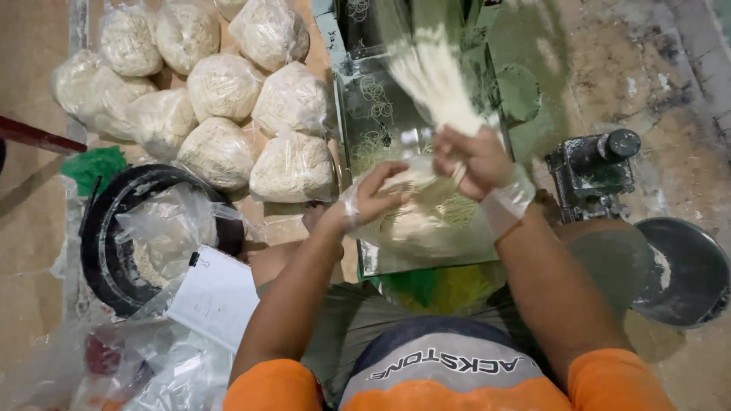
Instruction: The person collects bundles of thin noodles from a machine output and places them into a clear plastic bag by hand.
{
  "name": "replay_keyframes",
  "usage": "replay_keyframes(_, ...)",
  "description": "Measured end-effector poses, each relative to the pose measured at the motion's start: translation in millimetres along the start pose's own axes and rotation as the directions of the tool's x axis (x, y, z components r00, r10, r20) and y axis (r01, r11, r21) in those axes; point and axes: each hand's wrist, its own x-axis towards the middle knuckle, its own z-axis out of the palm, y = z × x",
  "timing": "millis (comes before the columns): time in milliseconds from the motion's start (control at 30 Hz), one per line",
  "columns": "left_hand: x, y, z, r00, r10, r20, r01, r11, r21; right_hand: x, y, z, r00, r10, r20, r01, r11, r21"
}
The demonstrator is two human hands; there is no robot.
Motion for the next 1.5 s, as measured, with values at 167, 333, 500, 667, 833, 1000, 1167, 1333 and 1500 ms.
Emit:
replay_keyframes(167,59.7,-27.0,30.5,0.996,-0.008,0.092,0.089,0.337,-0.937,-6.2,34.9,15.8,0.910,0.216,0.354,-0.117,0.952,-0.282)
replay_keyframes(333,78.7,56.6,-2.3,0.957,0.200,-0.209,-0.207,-0.029,-0.978,-36.6,13.3,43.4,0.934,0.173,0.313,-0.040,0.921,-0.389)
replay_keyframes(500,115.4,44.0,-28.3,0.953,0.162,-0.256,-0.232,-0.151,-0.961,-63.4,-18.6,43.1,0.917,0.255,0.307,0.013,0.750,-0.661)
replay_keyframes(667,146.7,26.2,-51.9,0.911,-0.186,-0.368,-0.402,-0.203,-0.893,-88.6,-32.6,8.6,0.960,0.264,0.094,-0.090,0.608,-0.789)
replay_keyframes(833,144.9,-9.6,-52.6,0.902,-0.308,-0.302,-0.306,0.036,-0.951,-76.5,-20.0,-96.7,0.961,0.259,-0.101,-0.247,0.631,-0.735)
replay_keyframes(1000,91.3,21.3,-50.4,0.932,-0.300,-0.201,-0.086,0.358,-0.930,-78.7,-17.6,-147.8,0.955,0.295,0.005,-0.191,0.630,-0.753)
replay_keyframes(1167,59.1,2.1,-40.9,0.990,-0.138,-0.013,0.043,0.399,-0.916,-56.5,-21.6,-181.5,0.924,0.315,0.217,0.281,-0.175,-0.944)
replay_keyframes(1333,28.7,48.1,-61.9,0.972,-0.044,0.229,0.184,0.749,-0.636,-56.7,-34.9,-165.8,0.869,0.385,0.311,0.462,-0.404,-0.790)
replay_keyframes(1500,22.8,-29.9,-13.3,0.975,-0.206,0.079,0.155,0.896,0.416,-73.7,-48.7,-91.5,0.907,0.264,0.327,0.277,0.212,-0.937)
